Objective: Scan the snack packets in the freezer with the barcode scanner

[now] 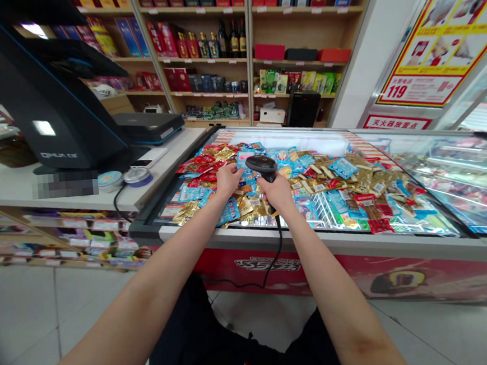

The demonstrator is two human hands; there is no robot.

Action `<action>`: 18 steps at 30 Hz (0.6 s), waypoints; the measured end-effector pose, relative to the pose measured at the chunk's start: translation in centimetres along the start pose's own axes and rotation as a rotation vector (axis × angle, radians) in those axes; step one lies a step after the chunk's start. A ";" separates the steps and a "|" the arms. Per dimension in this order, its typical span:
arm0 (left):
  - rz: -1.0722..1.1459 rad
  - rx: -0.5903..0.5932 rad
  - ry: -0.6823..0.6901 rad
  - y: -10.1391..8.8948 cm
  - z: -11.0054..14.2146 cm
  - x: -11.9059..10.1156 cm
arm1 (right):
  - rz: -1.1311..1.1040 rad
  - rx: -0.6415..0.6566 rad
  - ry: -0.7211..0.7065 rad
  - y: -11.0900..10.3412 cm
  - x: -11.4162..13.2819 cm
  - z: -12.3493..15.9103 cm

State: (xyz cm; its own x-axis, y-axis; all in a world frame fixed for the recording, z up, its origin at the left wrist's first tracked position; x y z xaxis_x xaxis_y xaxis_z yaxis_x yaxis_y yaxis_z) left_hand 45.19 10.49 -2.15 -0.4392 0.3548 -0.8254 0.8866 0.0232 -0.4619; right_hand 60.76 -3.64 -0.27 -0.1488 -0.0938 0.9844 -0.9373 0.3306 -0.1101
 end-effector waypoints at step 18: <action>-0.064 -0.001 0.046 -0.3 0.3 -1.1 | -0.038 0.045 0.031 -0.6 -1.0 -0.2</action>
Point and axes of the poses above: each hand's wrist, its own z-axis away from the middle knuckle, its own y-axis out of the palm, x = y × z, the point moved 10 cm from there along -z, towards the middle knuckle, and after that the axes turned 3 degrees about x, right-handed, at the moved point
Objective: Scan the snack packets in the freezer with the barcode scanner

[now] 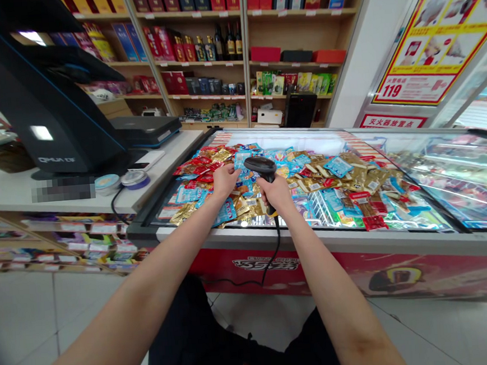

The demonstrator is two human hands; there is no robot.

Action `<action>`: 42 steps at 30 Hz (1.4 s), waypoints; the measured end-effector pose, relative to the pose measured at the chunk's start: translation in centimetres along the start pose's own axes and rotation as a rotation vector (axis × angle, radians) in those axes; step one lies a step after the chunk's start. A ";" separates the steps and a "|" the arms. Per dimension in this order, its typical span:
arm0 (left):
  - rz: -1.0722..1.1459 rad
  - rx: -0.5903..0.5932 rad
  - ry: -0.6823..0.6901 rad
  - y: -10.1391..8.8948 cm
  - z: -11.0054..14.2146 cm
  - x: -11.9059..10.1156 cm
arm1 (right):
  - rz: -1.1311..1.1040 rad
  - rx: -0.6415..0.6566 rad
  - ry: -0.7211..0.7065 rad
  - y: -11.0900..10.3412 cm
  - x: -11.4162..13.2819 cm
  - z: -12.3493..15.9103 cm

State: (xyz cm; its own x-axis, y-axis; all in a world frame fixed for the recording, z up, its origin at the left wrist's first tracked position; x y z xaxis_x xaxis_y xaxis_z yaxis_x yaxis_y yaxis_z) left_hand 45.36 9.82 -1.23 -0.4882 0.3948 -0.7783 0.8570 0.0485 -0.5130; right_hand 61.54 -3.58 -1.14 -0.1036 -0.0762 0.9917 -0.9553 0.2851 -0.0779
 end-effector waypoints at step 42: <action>0.689 0.550 -0.129 20.2 -0.5 -16.8 | -0.107 -0.567 0.033 -26.7 -1.3 3.2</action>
State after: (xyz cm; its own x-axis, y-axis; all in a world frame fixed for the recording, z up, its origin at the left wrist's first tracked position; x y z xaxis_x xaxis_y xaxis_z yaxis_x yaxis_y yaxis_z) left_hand 70.95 4.65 1.65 0.0628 0.0654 -0.9959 0.7831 -0.6219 0.0086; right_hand 86.24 -14.17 -0.66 0.0025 -0.1053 0.9944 -0.6617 0.7454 0.0806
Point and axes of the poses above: each hand's wrist, its own z-axis away from the middle knuckle, its own y-axis out of the palm, x = y × z, the point moved 10 cm from there along -z, towards the middle knuckle, and after that the axes turned 3 degrees about x, right-handed, at the moved point
